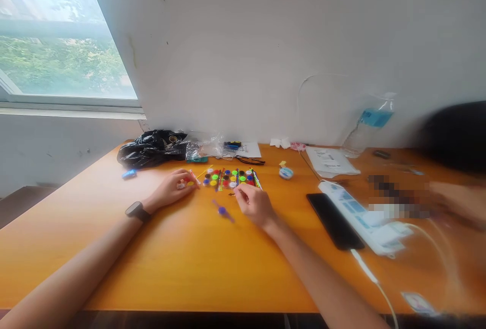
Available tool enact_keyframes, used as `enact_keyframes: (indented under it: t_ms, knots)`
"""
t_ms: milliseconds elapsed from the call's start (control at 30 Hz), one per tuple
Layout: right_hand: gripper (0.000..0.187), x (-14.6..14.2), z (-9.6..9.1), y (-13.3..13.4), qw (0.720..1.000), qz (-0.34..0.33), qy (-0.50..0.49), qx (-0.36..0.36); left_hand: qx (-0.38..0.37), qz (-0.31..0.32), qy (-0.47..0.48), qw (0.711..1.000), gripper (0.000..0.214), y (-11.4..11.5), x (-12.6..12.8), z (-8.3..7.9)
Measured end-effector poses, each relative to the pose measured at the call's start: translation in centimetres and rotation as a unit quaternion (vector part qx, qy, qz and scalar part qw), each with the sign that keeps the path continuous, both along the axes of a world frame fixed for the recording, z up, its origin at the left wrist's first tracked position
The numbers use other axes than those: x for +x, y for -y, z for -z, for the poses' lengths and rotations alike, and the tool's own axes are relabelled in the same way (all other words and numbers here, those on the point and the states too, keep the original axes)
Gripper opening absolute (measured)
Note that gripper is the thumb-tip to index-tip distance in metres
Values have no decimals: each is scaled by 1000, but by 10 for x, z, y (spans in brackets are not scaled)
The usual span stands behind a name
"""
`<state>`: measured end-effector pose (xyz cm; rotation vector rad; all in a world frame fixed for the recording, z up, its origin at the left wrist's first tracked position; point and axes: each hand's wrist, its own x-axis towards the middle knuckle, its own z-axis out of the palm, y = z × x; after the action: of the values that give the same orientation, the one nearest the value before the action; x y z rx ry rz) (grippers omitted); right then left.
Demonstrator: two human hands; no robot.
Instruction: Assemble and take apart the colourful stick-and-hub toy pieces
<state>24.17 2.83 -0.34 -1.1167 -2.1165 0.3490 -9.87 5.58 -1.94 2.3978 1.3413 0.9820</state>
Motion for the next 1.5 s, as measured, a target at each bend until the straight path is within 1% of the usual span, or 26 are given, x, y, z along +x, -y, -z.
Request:
enact_keyframes:
  t_ms: [100,167,267,400,633,867,1000,1200,1267,1367,1433,1500]
  knots:
    - [22,3,2,-7,998,-8,10,55,-9,-1,12,1000,16,0,0,0]
    - [21,5,4,-11,997,-21,27,68,-9,-15,12,1000,18,0,0,1]
    - [20,7,6,-13,996,-29,66,56,-16,-27,12,999,24,0,2,3]
    - [16,8,6,-13,992,-4,123,39,-37,-24,15,999,27,1,3,4]
    - [24,14,7,-16,980,42,193,6,-47,-6,31,998,26,1,1,3]
    - [29,19,-2,-16,971,34,234,-37,-48,-3,20,999,29,2,2,1]
    - [30,22,-8,-15,973,21,226,-42,-42,2,17,999,30,2,3,1]
    - [31,24,-5,-17,979,30,201,-32,-36,-9,16,999,32,3,4,2]
    - [32,23,-5,-17,984,34,172,-33,-34,-11,10,999,30,3,4,1]
    - [36,18,-11,-16,993,35,103,-41,-31,-14,2,999,29,4,4,1]
    - [38,10,-17,-15,997,21,60,-53,-32,-16,0,999,30,4,4,0]
    - [38,-2,-24,-15,997,-3,42,-60,-32,-16,-1,999,31,4,4,0]
